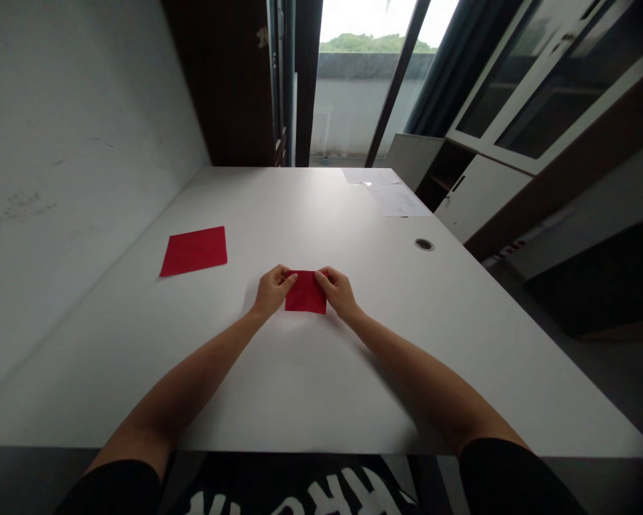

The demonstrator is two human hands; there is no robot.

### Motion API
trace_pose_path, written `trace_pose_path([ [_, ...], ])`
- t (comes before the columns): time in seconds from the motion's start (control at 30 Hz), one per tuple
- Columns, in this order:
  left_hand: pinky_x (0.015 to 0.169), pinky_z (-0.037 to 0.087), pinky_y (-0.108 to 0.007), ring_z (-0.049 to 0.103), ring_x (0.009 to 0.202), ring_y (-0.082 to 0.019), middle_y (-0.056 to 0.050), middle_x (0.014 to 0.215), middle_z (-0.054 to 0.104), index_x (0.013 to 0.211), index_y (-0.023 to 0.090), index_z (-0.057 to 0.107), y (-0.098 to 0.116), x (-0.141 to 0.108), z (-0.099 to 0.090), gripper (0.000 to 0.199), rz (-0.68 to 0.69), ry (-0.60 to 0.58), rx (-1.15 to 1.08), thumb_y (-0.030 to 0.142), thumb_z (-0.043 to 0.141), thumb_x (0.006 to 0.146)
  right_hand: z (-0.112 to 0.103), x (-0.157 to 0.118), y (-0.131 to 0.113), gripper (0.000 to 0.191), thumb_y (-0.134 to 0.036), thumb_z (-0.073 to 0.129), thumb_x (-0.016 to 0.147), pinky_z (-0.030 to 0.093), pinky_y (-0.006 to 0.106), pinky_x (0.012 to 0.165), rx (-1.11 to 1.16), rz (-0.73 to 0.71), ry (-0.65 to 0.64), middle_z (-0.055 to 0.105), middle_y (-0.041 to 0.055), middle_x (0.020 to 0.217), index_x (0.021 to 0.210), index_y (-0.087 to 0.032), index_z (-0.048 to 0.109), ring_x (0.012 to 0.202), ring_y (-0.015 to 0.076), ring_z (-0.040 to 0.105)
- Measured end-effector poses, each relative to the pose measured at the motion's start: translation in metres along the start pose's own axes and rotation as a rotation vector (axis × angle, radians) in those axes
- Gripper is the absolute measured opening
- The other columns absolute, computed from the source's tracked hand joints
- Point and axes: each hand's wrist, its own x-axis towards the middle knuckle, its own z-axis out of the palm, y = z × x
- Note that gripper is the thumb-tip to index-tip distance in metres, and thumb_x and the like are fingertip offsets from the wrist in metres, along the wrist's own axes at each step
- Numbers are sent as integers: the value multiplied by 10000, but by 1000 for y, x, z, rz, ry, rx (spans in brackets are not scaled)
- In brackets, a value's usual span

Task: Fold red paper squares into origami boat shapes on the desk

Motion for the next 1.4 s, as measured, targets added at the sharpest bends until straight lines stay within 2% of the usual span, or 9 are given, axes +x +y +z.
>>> trace_pose_path([
  [0.23,591,454,-226,558,641,-120,6,723,641,802,172,637,-4,0,-1,346,-10,20,45,508,673,874,-1,-1,-1,407,-578,592,900,421,267,558,-28,28,-104,612,1,674,803,-192,675,621,148,518],
  [0.4,616,455,-230,588,683,-135,0,745,671,812,181,680,1,-5,-1,318,29,15,251,489,656,889,-1,-3,-3,347,-535,629,887,451,268,613,-162,-41,-78,680,17,752,861,-198,709,684,160,572],
  [0.57,578,427,-227,581,662,-135,2,724,669,795,185,685,7,-8,2,332,34,-3,327,496,634,900,-1,-2,-4,382,-542,608,896,404,259,567,-222,-29,-124,651,5,680,775,-187,681,622,143,539],
  [0.77,577,470,-238,672,700,-173,-30,825,746,999,190,677,-5,-6,2,333,-118,-89,189,470,726,826,-3,1,0,399,-549,584,906,386,260,551,-254,-10,-74,618,-4,638,734,-193,640,595,137,507],
  [0.87,661,522,-263,705,801,-195,-64,934,766,962,171,664,-13,-4,2,336,-149,-154,80,457,743,806,-6,3,6,401,-562,587,898,389,261,542,-213,21,-56,615,-2,639,740,-196,630,592,140,510],
  [0.97,634,508,-255,694,759,-185,-52,874,757,899,172,651,-19,-1,0,320,-144,-137,99,478,710,825,-11,8,13,388,-562,588,889,380,259,529,-172,52,-71,613,-4,636,773,-195,643,577,138,500],
  [1.13,579,431,-247,641,675,-169,-26,762,719,832,184,676,-19,5,-13,312,-105,-56,334,495,666,856,-19,12,15,299,-462,550,916,372,256,554,-246,36,-156,597,-24,619,845,-199,672,565,132,496],
  [1.27,605,414,-276,597,635,-171,-2,668,657,865,211,709,-12,4,-23,238,-20,-32,710,430,625,906,-20,9,14,220,-317,527,924,388,260,624,-459,-44,-206,633,-33,663,1038,-221,690,600,137,534],
  [1.4,822,488,-343,646,889,-223,-54,920,712,1126,210,696,-3,1,-21,244,209,-17,987,274,633,898,-19,8,19,277,-227,498,931,393,269,683,-710,-116,-187,657,-8,736,1141,-233,679,662,155,556],
])
